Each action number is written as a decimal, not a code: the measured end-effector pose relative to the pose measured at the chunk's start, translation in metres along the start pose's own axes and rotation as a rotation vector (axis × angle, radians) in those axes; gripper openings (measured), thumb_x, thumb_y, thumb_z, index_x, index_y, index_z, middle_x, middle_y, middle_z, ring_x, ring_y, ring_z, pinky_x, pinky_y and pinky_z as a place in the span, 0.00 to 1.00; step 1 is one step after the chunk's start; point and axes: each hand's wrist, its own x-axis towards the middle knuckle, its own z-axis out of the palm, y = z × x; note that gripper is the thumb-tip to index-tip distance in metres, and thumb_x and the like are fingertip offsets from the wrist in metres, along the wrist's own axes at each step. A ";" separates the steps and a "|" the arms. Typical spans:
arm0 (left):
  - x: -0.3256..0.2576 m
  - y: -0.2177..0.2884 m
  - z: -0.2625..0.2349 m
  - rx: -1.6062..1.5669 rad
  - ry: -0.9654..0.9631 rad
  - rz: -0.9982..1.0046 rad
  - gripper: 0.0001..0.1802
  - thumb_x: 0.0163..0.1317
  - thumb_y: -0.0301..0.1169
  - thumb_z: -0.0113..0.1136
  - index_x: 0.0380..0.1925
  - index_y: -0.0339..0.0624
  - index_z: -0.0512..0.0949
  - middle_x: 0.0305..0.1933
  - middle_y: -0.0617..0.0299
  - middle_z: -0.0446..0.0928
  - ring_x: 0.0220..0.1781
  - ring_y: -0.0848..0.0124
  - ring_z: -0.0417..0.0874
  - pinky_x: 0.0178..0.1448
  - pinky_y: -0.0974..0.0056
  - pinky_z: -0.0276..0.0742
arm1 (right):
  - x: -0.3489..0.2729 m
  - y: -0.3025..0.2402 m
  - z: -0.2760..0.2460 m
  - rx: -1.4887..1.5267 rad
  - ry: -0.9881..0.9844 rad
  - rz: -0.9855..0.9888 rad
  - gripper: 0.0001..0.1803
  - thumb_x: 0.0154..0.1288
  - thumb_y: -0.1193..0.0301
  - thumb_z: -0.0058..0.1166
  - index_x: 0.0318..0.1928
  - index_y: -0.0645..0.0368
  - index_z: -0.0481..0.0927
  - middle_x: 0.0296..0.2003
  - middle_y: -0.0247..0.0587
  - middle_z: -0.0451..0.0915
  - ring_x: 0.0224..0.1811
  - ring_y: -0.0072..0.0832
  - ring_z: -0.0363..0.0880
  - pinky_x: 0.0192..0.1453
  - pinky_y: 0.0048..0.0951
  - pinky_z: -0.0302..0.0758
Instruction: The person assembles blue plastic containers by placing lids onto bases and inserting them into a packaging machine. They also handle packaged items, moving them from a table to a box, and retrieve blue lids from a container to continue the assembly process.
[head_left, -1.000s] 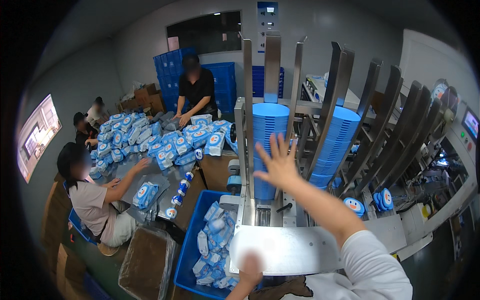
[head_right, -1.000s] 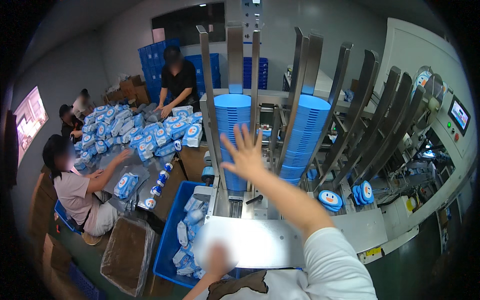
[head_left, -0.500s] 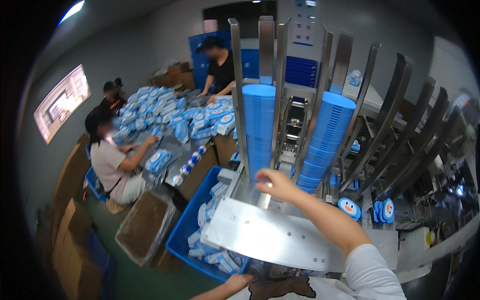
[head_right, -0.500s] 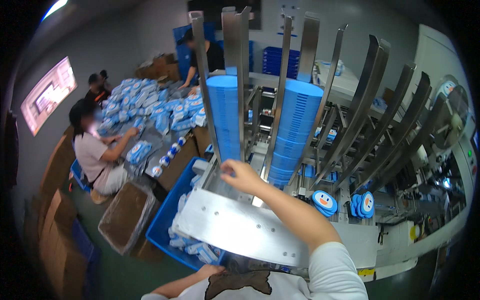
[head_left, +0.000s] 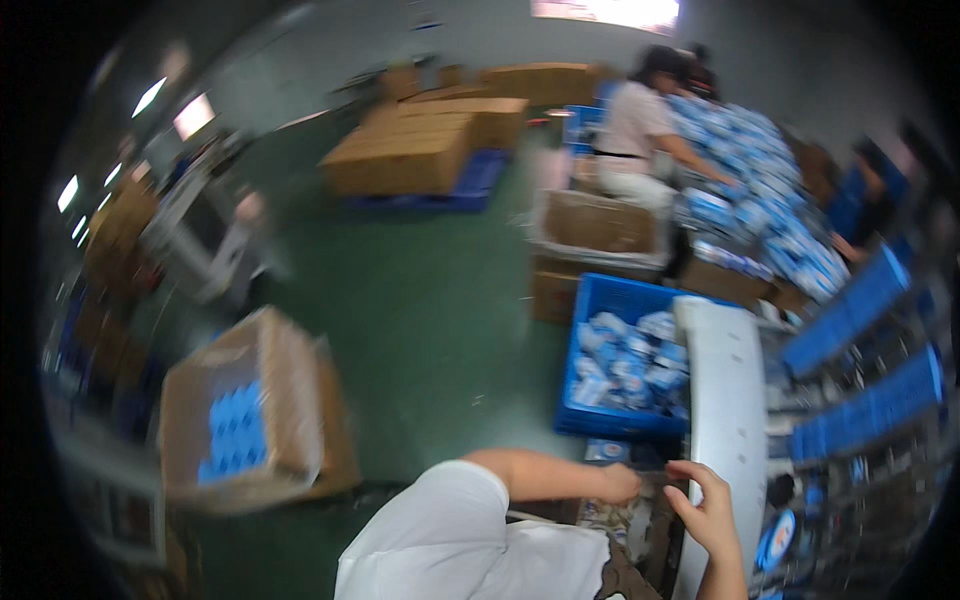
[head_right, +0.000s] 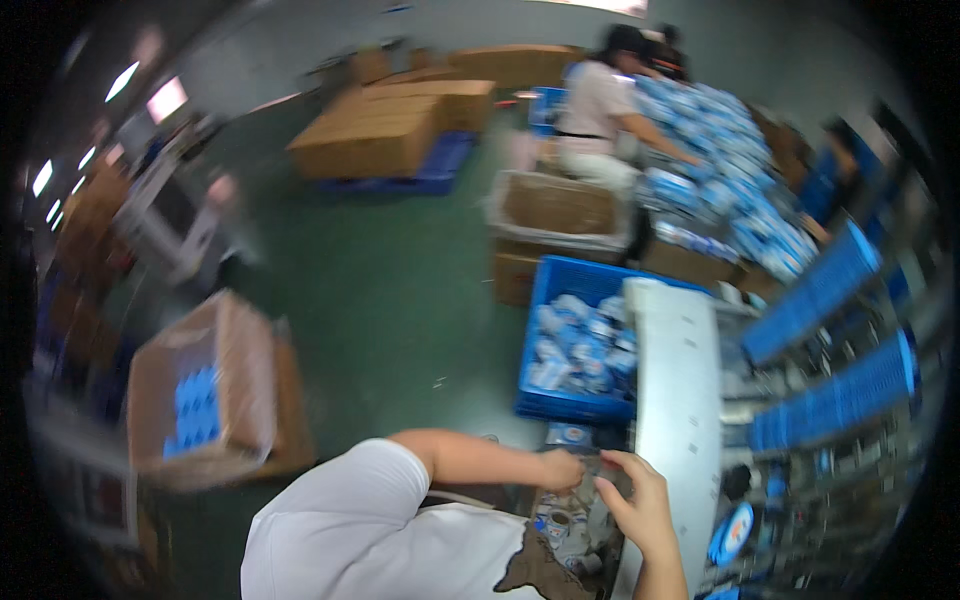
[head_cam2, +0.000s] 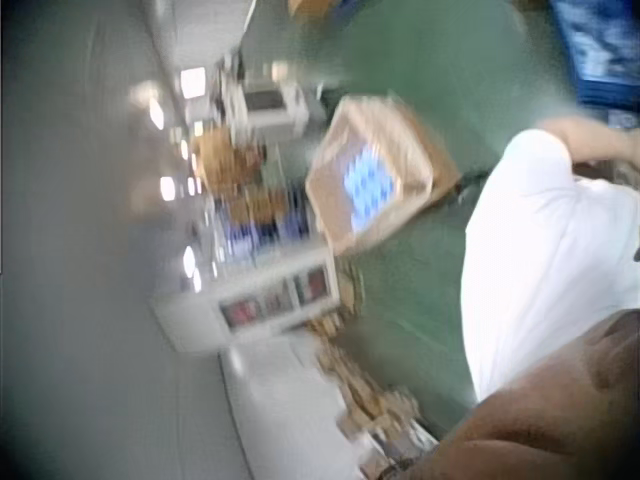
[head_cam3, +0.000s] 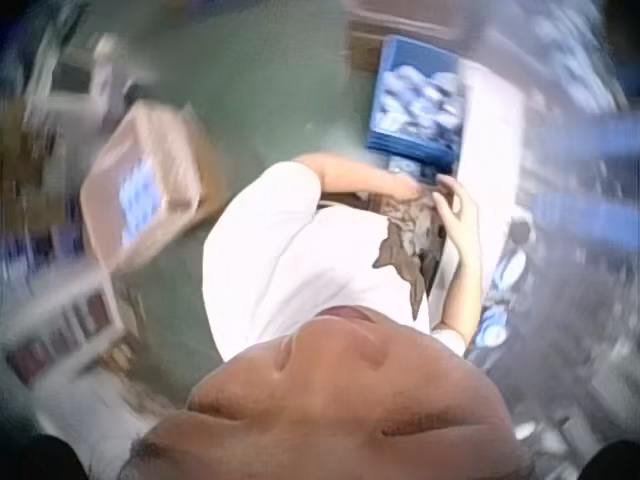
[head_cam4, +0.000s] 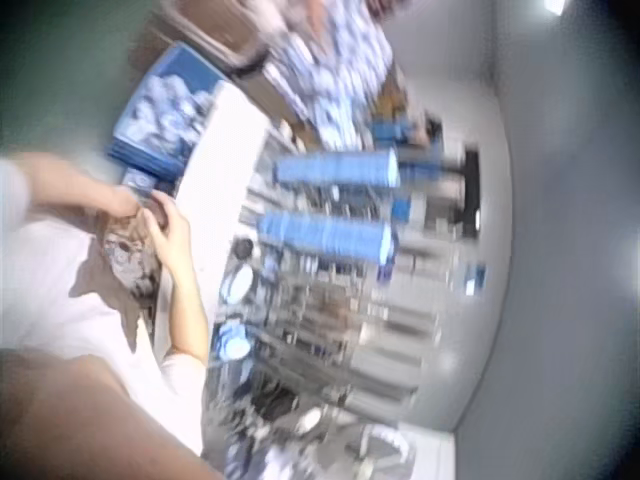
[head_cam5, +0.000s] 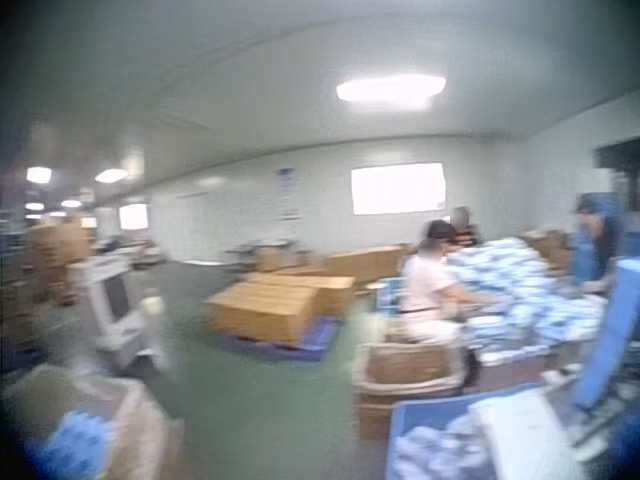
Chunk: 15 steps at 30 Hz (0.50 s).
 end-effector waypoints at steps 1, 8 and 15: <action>-0.037 -0.015 -0.018 -0.068 0.093 -0.076 0.16 0.50 0.42 0.63 0.28 0.40 0.82 0.34 0.54 0.80 0.40 0.56 0.81 0.36 0.53 0.78 | 0.003 -0.012 0.011 -0.017 -0.076 -0.056 0.18 0.49 0.78 0.59 0.44 0.66 0.78 0.40 0.46 0.81 0.44 0.33 0.79 0.51 0.29 0.73; -0.323 -0.086 -0.076 0.004 0.801 -0.528 0.09 0.55 0.38 0.59 0.30 0.45 0.77 0.46 0.60 0.74 0.47 0.59 0.76 0.47 0.56 0.76 | 0.020 -0.066 0.095 -0.088 -0.512 -0.245 0.18 0.59 0.78 0.55 0.51 0.64 0.75 0.43 0.49 0.80 0.44 0.31 0.78 0.49 0.28 0.74; -0.665 -0.060 -0.030 0.258 1.157 -0.967 0.10 0.46 0.25 0.56 0.31 0.42 0.76 0.38 0.54 0.74 0.44 0.54 0.75 0.46 0.56 0.74 | 0.062 -0.098 0.221 0.016 -0.613 -0.094 0.18 0.62 0.81 0.52 0.53 0.69 0.73 0.46 0.46 0.79 0.49 0.28 0.76 0.55 0.27 0.71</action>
